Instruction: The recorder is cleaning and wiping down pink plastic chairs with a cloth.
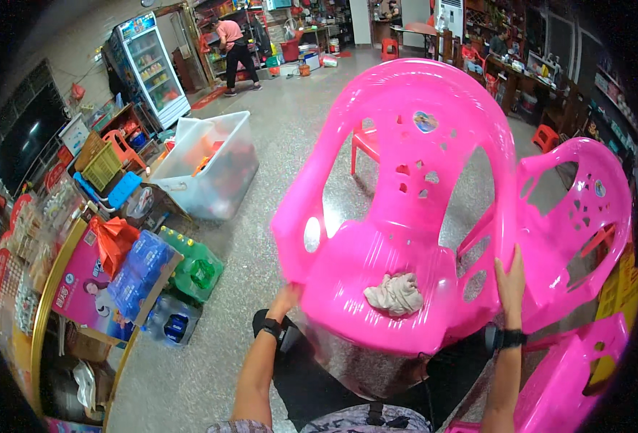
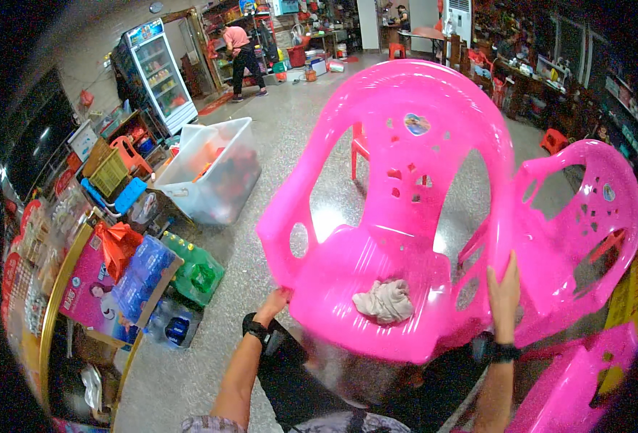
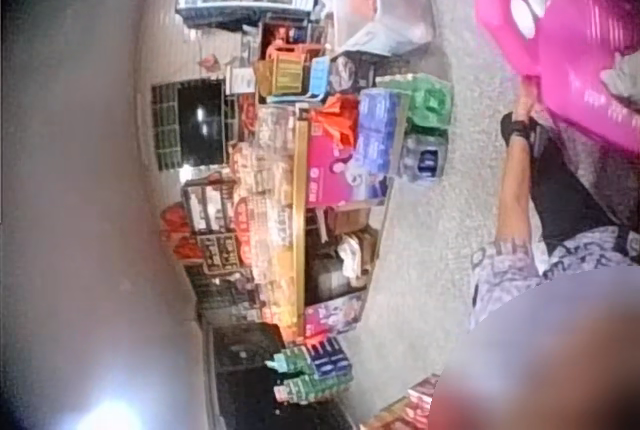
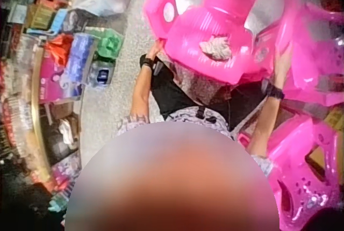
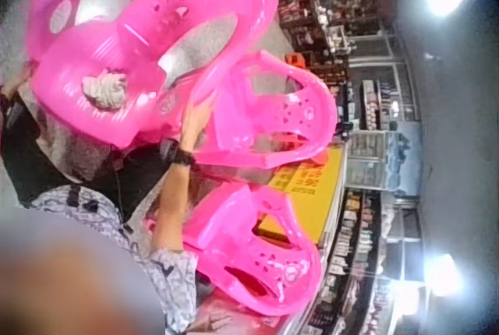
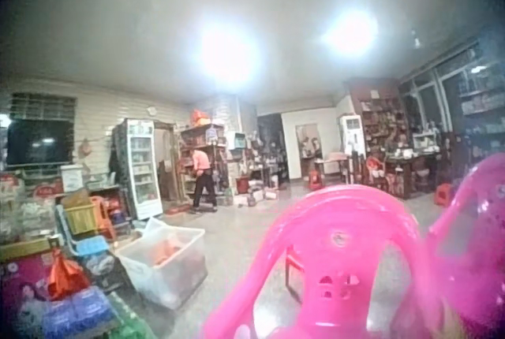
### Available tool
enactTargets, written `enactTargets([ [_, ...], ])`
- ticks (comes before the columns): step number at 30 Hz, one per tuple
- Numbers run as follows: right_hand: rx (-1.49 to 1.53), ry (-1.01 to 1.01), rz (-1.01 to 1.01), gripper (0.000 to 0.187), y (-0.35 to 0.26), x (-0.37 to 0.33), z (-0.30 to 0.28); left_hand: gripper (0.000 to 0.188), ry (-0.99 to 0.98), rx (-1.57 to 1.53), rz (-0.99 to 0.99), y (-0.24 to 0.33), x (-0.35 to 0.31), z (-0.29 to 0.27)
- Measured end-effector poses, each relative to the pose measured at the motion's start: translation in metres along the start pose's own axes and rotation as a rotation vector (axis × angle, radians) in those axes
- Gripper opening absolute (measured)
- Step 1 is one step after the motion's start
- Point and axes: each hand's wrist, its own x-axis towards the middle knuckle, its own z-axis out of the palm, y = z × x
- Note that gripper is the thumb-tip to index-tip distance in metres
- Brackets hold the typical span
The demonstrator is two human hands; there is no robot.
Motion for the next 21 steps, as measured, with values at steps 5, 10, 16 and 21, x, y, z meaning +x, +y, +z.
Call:
enactTargets([
  [5,0.061,-0.019,0.109,0.068,-0.029,-0.062,-0.026,0.052,0.295,-0.559,0.046,0.096,-0.020,-0.032],
  [10,0.252,-0.082,0.076,0.075,-0.051,-0.102,-0.036,0.064,0.442,0.080,-0.065,0.097,-0.023,-0.030],
  [16,-0.055,-0.069,0.066,0.073,-0.054,-0.113,-0.054,0.060,0.562,0.700,-0.069,0.136,-0.021,0.016],
  [21,0.010,0.059,-0.028,0.057,-0.064,-0.066,-0.049,0.048,0.417,0.770,0.305,0.185,-0.028,0.056],
])
